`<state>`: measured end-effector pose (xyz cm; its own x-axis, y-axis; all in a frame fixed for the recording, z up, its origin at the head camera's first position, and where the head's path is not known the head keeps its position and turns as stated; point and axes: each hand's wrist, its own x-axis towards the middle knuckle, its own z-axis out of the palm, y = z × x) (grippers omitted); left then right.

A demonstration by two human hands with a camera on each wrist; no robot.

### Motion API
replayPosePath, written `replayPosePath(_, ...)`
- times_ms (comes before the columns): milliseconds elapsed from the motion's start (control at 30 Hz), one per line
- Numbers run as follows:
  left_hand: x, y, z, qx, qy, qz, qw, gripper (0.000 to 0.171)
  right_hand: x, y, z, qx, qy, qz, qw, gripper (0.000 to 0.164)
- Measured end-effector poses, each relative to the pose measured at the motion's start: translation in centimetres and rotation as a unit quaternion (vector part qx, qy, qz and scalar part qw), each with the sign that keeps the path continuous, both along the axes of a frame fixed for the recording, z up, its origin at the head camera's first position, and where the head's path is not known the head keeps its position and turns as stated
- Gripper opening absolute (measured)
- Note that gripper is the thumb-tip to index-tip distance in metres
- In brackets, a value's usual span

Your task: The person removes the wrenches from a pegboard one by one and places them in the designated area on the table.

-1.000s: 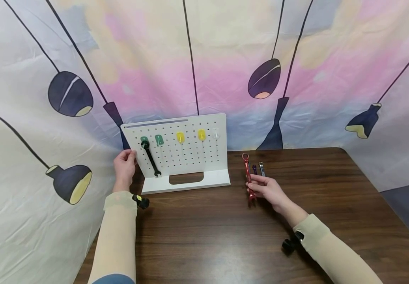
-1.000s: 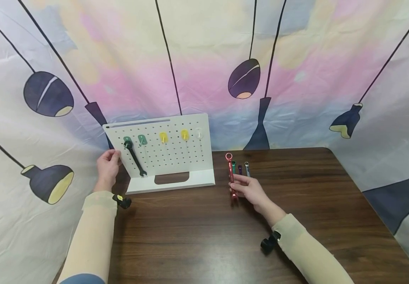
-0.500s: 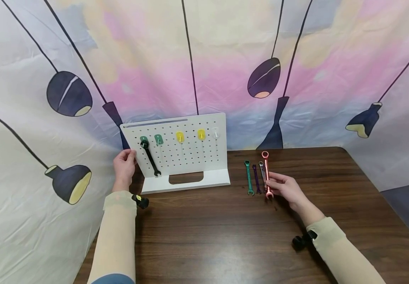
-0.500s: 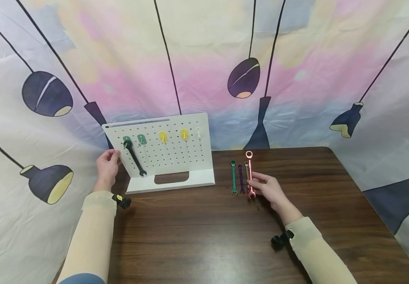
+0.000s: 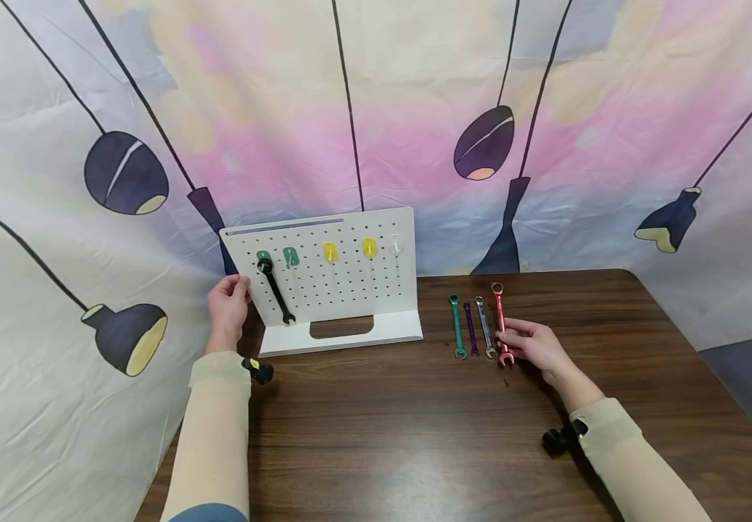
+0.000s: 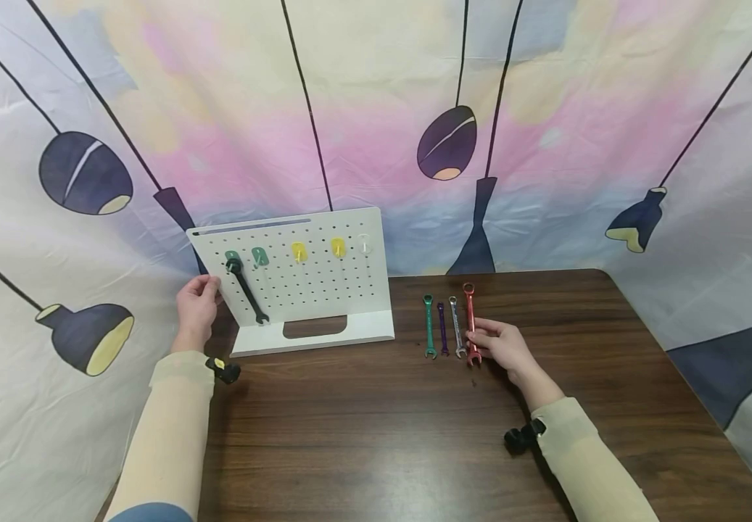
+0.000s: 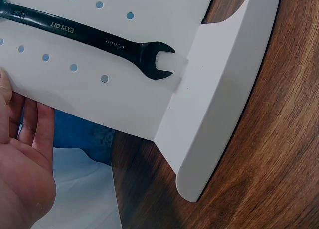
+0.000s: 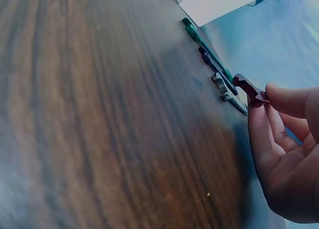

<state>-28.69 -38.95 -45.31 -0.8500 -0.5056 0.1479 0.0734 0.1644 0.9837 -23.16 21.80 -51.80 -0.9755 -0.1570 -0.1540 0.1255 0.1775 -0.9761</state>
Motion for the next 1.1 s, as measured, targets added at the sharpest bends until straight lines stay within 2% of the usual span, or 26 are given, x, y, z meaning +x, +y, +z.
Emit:
replayPosePath(500, 0.0, 0.1, -0.1, -0.001, -0.006, -0.003, 1.0000, 0.011, -0.8, 0.7, -0.9, 0.028, 0.010, 0.003, 1.000, 0.057)
replayPosePath(833, 0.0, 0.1, -0.1, -0.001, -0.001, 0.000, 1.0000, 0.011, -1.1, 0.6, -1.0, 0.081, 0.023, 0.008, 0.996, 0.050)
replayPosePath(1100, 0.0, 0.1, -0.1, -0.004, 0.000, 0.003, 1.0000, 0.012, -1.0, 0.5, -0.7, 0.131, 0.027, 0.013, 0.991, 0.051)
